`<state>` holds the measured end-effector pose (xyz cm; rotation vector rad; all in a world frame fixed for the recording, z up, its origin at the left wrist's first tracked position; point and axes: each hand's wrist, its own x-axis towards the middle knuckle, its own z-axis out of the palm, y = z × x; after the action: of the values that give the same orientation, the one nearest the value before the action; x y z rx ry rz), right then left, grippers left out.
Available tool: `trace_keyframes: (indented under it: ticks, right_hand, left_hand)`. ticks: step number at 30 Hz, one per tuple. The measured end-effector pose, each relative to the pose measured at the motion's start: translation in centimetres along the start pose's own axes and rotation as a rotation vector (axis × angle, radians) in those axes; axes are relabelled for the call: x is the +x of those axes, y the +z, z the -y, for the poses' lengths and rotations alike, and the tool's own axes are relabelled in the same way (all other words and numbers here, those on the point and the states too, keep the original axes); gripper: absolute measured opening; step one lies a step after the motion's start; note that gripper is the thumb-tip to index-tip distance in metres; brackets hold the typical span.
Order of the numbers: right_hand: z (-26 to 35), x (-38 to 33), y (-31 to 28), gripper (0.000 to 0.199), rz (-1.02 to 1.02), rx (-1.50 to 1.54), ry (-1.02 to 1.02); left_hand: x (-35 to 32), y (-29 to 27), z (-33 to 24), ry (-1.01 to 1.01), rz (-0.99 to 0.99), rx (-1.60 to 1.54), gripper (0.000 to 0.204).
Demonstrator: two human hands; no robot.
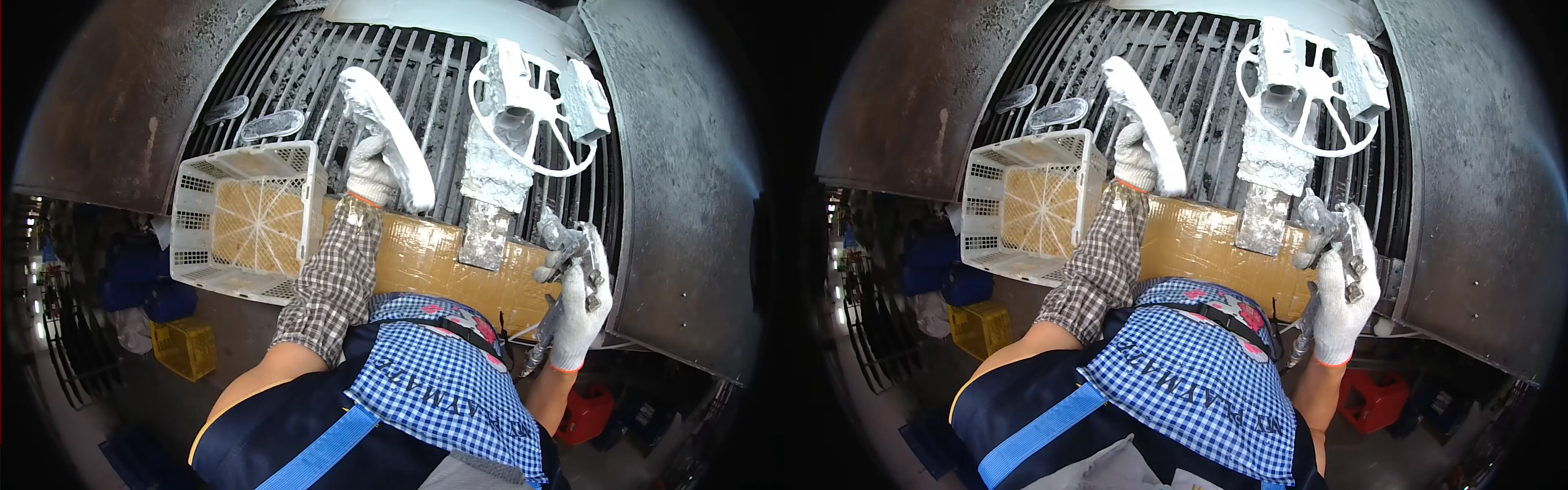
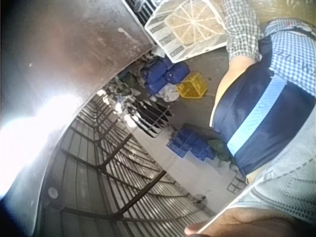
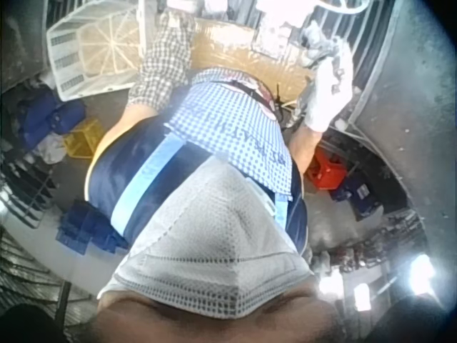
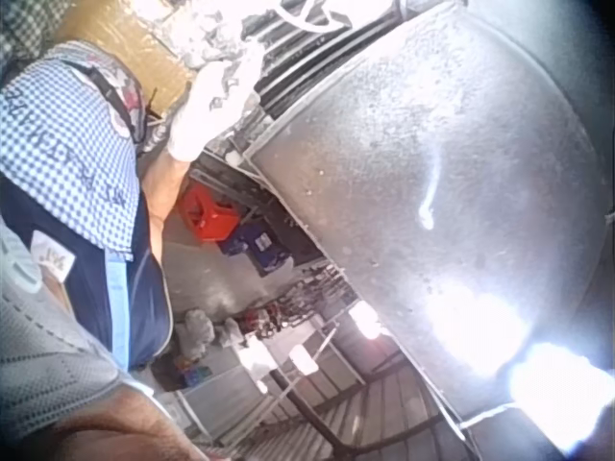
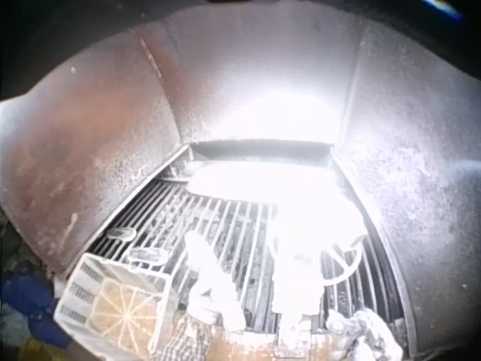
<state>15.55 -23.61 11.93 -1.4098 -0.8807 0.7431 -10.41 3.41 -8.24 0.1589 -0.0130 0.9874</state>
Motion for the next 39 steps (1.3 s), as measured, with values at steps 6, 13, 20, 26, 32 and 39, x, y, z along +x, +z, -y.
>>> trace_keyframes:
  ticks: [6, 13, 20, 26, 32, 39]
  right_hand:
    - [-1.3, -1.5, -1.3, 0.055, -0.004, 0.006, 0.176]
    - [-3.4, -2.5, -2.0, 0.053, -0.026, -0.192, 0.16]
    - [-3.6, -2.9, -1.0, 0.051, -0.011, -0.231, 0.143]
    - [-3.5, -2.8, -0.6, 0.055, -0.012, -0.2, 0.244]
    - [-4.6, -2.5, -0.9, 0.055, -0.015, -0.194, 0.233]
    - [-14.3, -2.8, -5.9, 0.059, -0.128, -0.377, 0.237]
  left_hand:
    - [-0.8, -2.3, 1.5, 0.167, -0.437, 0.169, 0.046]
    - [-3.3, -12.3, 2.7, 0.064, -0.878, 0.309, 0.026]
    - [-2.3, -13.3, 2.3, 0.07, -0.951, 0.246, 0.027]
    - [3.6, -11.9, -2.7, 0.27, -0.945, 0.282, 0.038]
    - [4.3, -9.5, -1.4, 0.174, -1.33, 0.287, 0.061]
    - [-0.9, -9.5, 7.2, -0.034, -0.996, 0.288, 0.023]
